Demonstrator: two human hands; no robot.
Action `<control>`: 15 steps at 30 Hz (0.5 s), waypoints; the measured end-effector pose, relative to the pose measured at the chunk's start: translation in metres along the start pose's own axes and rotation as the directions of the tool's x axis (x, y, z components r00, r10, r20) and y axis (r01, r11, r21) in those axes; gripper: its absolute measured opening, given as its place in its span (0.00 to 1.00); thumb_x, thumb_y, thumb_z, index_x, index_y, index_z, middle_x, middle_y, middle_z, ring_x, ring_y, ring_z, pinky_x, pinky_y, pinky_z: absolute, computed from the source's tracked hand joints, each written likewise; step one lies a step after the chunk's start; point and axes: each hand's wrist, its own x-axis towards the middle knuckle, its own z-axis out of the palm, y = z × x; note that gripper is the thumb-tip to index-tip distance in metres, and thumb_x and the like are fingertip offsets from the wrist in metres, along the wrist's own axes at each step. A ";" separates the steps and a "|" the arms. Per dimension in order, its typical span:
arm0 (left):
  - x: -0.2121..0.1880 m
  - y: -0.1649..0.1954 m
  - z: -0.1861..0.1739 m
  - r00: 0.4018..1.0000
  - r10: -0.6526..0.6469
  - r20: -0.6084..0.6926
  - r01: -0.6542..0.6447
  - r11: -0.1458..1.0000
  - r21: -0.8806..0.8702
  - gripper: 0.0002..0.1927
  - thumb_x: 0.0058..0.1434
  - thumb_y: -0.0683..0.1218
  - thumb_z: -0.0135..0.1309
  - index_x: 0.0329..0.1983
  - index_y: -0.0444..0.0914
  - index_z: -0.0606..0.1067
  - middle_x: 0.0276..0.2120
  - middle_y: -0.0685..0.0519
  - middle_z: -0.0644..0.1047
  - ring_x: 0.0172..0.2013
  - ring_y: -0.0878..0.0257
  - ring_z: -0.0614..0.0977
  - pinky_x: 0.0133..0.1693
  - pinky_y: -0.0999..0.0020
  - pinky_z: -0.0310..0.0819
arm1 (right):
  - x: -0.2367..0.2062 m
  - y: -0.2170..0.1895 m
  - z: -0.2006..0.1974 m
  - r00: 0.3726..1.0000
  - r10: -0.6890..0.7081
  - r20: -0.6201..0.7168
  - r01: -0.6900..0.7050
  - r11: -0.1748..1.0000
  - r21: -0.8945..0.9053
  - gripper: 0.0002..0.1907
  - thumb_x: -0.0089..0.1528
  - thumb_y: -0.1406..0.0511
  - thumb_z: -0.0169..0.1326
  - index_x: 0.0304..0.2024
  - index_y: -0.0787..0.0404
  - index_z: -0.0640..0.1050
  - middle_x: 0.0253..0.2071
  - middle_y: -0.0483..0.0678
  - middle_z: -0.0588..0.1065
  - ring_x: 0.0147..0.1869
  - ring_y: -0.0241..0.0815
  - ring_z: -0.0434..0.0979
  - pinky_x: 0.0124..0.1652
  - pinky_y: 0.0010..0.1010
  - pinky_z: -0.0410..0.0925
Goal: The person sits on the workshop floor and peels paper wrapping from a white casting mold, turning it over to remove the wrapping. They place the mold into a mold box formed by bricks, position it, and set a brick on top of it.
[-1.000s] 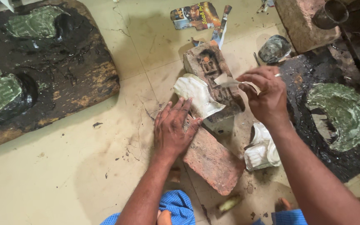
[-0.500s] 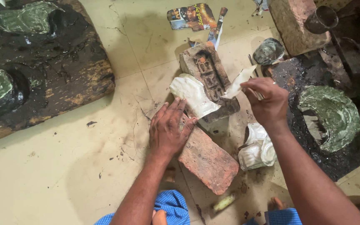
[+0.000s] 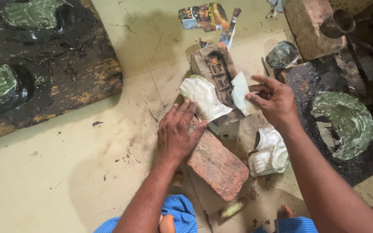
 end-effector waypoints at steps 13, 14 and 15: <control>-0.001 0.003 -0.003 1.000 -0.017 0.014 0.017 1.000 -0.008 0.34 0.60 0.68 0.57 0.67 0.51 0.72 0.66 0.50 0.72 0.66 0.45 0.69 0.63 0.44 0.60 | 0.020 -0.004 0.021 0.994 -0.098 0.048 0.104 0.982 -0.158 0.12 0.58 0.64 0.68 0.44 0.59 0.86 0.38 0.47 0.84 0.39 0.32 0.81 0.42 0.24 0.73; -0.001 0.003 -0.003 1.000 -0.021 0.015 0.021 1.000 -0.005 0.34 0.60 0.67 0.57 0.66 0.51 0.72 0.66 0.50 0.72 0.67 0.45 0.69 0.63 0.44 0.60 | 0.020 -0.004 0.022 0.992 -0.114 0.054 0.120 0.984 -0.130 0.12 0.57 0.65 0.68 0.44 0.59 0.86 0.38 0.47 0.84 0.39 0.31 0.81 0.42 0.24 0.74; -0.001 0.004 -0.003 1.000 -0.023 0.021 0.023 1.000 -0.009 0.34 0.60 0.67 0.57 0.66 0.50 0.72 0.66 0.50 0.72 0.66 0.45 0.69 0.63 0.44 0.60 | 0.020 -0.003 0.023 0.990 -0.128 0.058 0.134 0.986 -0.102 0.12 0.57 0.65 0.68 0.43 0.60 0.86 0.38 0.46 0.84 0.39 0.31 0.82 0.42 0.23 0.74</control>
